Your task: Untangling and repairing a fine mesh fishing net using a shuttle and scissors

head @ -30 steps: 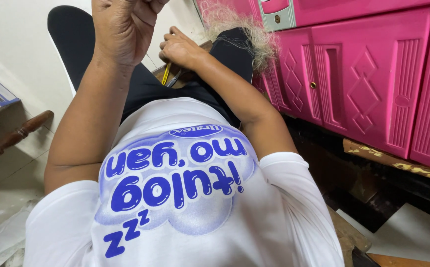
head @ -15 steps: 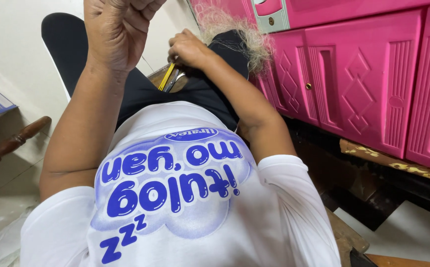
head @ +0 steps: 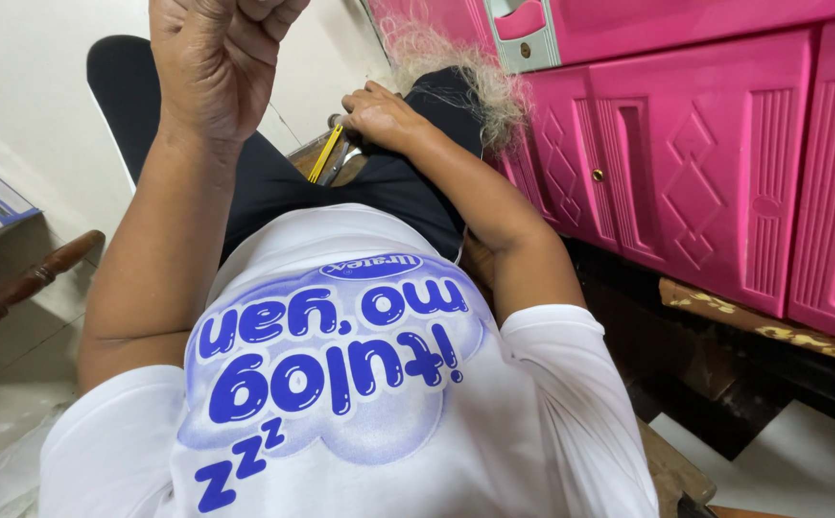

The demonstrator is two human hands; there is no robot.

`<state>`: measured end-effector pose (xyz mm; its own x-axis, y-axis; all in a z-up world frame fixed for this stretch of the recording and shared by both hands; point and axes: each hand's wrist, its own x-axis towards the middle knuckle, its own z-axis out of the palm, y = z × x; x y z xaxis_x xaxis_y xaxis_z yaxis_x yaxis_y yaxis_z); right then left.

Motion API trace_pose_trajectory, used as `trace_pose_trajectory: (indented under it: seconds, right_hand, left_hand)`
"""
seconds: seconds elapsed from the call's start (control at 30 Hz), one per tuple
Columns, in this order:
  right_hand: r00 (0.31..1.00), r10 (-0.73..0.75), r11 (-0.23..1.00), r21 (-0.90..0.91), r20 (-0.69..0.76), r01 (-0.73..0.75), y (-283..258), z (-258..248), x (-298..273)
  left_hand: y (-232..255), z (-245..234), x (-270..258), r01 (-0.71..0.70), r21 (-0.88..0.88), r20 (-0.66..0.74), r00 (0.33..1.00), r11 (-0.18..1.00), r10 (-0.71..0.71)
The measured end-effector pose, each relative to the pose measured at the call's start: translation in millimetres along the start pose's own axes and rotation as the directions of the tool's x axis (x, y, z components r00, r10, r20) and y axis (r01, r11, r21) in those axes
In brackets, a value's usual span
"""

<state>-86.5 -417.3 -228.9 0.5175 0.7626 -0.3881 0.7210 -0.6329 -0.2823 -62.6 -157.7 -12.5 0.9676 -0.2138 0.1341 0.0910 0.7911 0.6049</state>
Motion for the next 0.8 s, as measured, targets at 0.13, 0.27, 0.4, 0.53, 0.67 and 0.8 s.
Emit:
trace_pose_trajectory:
  seconds: [0.13,0.27,0.4,0.53,0.67,0.8]
  right_hand:
    - [0.982,-0.048,0.990,-0.141,-0.181,0.022,5.8,19.4,6.7]
    - [0.962,0.238,0.935,0.238,0.135,-0.265,6.3,15.3,10.2]
    - [0.917,0.370,0.894,0.209,0.150,-0.396,29.0,75.8,31.6]
    - [0.936,0.311,0.933,0.135,0.167,-0.334,4.5,-16.1,13.7]
    - [0.985,0.112,0.993,-0.042,0.134,-0.107,-1.8,-37.8,3.4]
    - [0.993,0.015,0.994,-0.112,0.116,-0.002,30.3,-1.3,12.8]
  left_hand:
    - [3.4,8.6,7.1,-0.026,-0.026,-0.069,0.997,0.999,0.024]
    - [2.0,5.3,8.9,-0.024,-0.103,-0.017,1.000,0.994,0.023]
    - [-0.9,1.4,20.8,-0.084,-0.094,-0.048,0.996,0.992,0.080]
    - [7.8,1.4,34.4,-0.134,-0.150,-0.028,0.991,0.980,0.131]
    - [20.7,7.6,44.0,-0.230,-0.155,-0.022,0.973,0.961,0.229]
    - [36.6,18.0,54.0,-0.303,-0.189,0.021,0.950,0.934,0.312]
